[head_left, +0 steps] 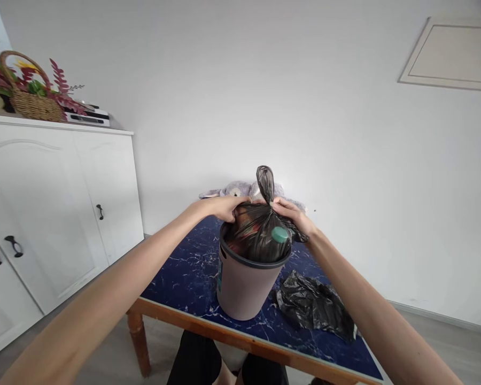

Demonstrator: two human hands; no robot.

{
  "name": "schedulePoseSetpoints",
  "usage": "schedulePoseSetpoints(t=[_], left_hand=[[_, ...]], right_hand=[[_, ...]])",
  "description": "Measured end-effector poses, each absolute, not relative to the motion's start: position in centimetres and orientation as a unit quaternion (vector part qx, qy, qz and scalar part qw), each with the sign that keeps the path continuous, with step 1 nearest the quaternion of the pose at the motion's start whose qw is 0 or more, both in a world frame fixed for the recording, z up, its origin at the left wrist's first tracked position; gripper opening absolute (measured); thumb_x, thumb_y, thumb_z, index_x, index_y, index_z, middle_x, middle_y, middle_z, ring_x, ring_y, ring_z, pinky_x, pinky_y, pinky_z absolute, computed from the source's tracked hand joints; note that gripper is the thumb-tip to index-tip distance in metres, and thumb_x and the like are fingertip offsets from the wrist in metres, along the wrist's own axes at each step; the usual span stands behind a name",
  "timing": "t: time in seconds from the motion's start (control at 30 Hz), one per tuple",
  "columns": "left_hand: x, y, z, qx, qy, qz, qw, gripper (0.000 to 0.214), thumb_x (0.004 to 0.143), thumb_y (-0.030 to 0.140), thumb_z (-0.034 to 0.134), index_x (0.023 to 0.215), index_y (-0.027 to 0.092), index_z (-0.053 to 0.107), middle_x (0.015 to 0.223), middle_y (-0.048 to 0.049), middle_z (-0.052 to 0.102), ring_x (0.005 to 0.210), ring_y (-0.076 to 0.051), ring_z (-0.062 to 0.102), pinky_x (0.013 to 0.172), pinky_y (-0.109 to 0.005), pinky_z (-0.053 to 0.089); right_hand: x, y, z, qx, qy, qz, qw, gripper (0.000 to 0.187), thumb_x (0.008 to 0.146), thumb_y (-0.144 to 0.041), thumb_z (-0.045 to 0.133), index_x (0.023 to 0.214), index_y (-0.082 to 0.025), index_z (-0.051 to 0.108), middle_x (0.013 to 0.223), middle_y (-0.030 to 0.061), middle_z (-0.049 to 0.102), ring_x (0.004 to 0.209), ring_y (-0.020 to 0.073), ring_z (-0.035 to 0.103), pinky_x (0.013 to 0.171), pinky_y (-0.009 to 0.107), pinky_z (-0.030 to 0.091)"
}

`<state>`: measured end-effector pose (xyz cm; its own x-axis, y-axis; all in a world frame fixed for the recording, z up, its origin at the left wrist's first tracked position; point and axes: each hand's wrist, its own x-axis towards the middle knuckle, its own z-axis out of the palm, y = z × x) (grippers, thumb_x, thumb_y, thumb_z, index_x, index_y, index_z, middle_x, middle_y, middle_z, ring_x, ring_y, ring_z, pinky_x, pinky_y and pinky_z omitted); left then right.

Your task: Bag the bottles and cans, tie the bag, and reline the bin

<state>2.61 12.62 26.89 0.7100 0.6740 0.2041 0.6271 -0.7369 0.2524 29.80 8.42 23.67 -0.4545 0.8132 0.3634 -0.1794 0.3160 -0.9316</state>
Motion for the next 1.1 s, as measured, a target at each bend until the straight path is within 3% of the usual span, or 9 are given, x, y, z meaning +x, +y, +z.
schedulePoseSetpoints(t=[0.17, 0.27, 0.37, 0.43, 0.5, 0.6, 0.73, 0.87, 1.1], left_hand=[[1.7, 12.8, 27.8, 0.906, 0.296, 0.222, 0.205, 0.077, 0.075, 0.027, 0.074, 0.149, 0.027, 0.051, 0.128, -0.0137, 0.07, 0.108, -0.032, 0.07, 0.088, -0.045, 0.057], [1.1, 12.1, 26.8, 0.847, 0.345, 0.308, 0.26, 0.078, 0.08, 0.036, 0.077, 0.15, 0.02, 0.046, 0.137, -0.0193, 0.065, 0.12, -0.032, 0.068, 0.098, -0.048, 0.057], [0.6, 9.4, 24.9, 0.78, 0.426, 0.39, 0.24, 0.064, 0.093, 0.046, 0.069, 0.146, 0.017, 0.047, 0.143, -0.0217, 0.062, 0.13, -0.033, 0.064, 0.106, -0.051, 0.054], [0.6, 6.4, 23.2, 0.758, 0.448, 0.443, 0.171, 0.053, 0.1, 0.049, 0.06, 0.142, 0.019, 0.051, 0.143, -0.0187, 0.063, 0.134, -0.032, 0.061, 0.112, -0.053, 0.05], [0.8, 2.9, 21.4, 0.767, 0.436, 0.465, 0.073, 0.039, 0.105, 0.048, 0.056, 0.134, 0.022, 0.058, 0.141, -0.0135, 0.065, 0.136, -0.03, 0.058, 0.117, -0.054, 0.045], [1.2, -1.5, 19.0, 0.842, 0.353, 0.408, -0.002, 0.025, 0.108, 0.044, 0.054, 0.121, 0.025, 0.065, 0.13, -0.0086, 0.07, 0.135, -0.028, 0.057, 0.119, -0.051, 0.043], [1.9, -3.2, 17.4, 0.872, 0.294, 0.383, -0.077, 0.039, 0.095, 0.051, 0.075, 0.121, 0.024, 0.065, 0.119, -0.0074, 0.073, 0.126, -0.029, 0.062, 0.121, -0.053, 0.04], [2.7, -2.5, 16.9, 0.852, 0.299, 0.418, -0.099, 0.032, 0.092, 0.044, 0.081, 0.111, 0.025, 0.064, 0.108, -0.0048, 0.073, 0.114, -0.026, 0.066, 0.116, -0.051, 0.046], [3.6, -2.2, 16.2, 0.807, 0.322, 0.465, -0.171, 0.03, 0.093, 0.039, 0.08, 0.112, 0.024, 0.063, 0.102, -0.005, 0.071, 0.109, -0.027, 0.065, 0.105, -0.048, 0.05]], right_hand=[[30.0, 8.5, 27.0, -0.187, -0.656, 0.52, 0.514, 0.035, 0.083, -0.049, 0.086, 0.084, -0.025, 0.061, 0.096, 0.0009, 0.075, 0.084, 0.0201, 0.07, 0.081, 0.034, 0.058], [31.0, 8.8, 29.5, -0.161, -0.634, 0.494, 0.572, 0.031, 0.085, -0.047, 0.083, 0.091, -0.025, 0.063, 0.116, 0.0053, 0.078, 0.106, 0.0258, 0.073, 0.097, 0.043, 0.06], [34.2, 9.6, 31.4, -0.161, -0.601, 0.455, 0.637, 0.03, 0.084, -0.048, 0.08, 0.099, -0.024, 0.069, 0.116, 0.007, 0.079, 0.119, 0.0303, 0.071, 0.103, 0.048, 0.06], [37.4, 10.2, 32.0, -0.18, -0.589, 0.42, 0.667, 0.03, 0.086, -0.049, 0.076, 0.098, -0.023, 0.072, 0.11, 0.0089, 0.079, 0.121, 0.0338, 0.071, 0.101, 0.05, 0.061], [41.0, 10.7, 31.8, -0.199, -0.579, 0.381, 0.693, 0.025, 0.091, -0.047, 0.07, 0.097, -0.023, 0.073, 0.109, 0.0101, 0.079, 0.119, 0.0336, 0.072, 0.096, 0.05, 0.063], [45.1, 11.1, 29.9, -0.226, -0.526, 0.327, 0.752, 0.014, 0.098, -0.04, 0.067, 0.097, -0.026, 0.068, 0.109, 0.0074, 0.08, 0.107, 0.0258, 0.076, 0.088, 0.044, 0.064], [45.7, 11.9, 24.8, -0.292, -0.434, 0.312, 0.793, 0.029, 0.085, -0.043, 0.085, 0.092, -0.025, 0.064, 0.099, 0.0032, 0.081, 0.083, 0.0203, 0.078, 0.071, 0.034, 0.066], [43.4, 13.8, 18.6, -0.357, -0.365, 0.365, 0.778, 0.041, 0.074, -0.045, 0.093, 0.089, -0.021, 0.062, 0.093, 0.0034, 0.082, 0.072, 0.0169, 0.074, 0.061, 0.026, 0.061], [42.1, 17.2, 10.1, -0.395, -0.257, 0.394, 0.789, 0.03, 0.088, -0.045, 0.078, 0.088, -0.023, 0.058, 0.067, -0.0093, 0.064, 0.054, 0.0105, 0.061, 0.052, 0.02, 0.052]])
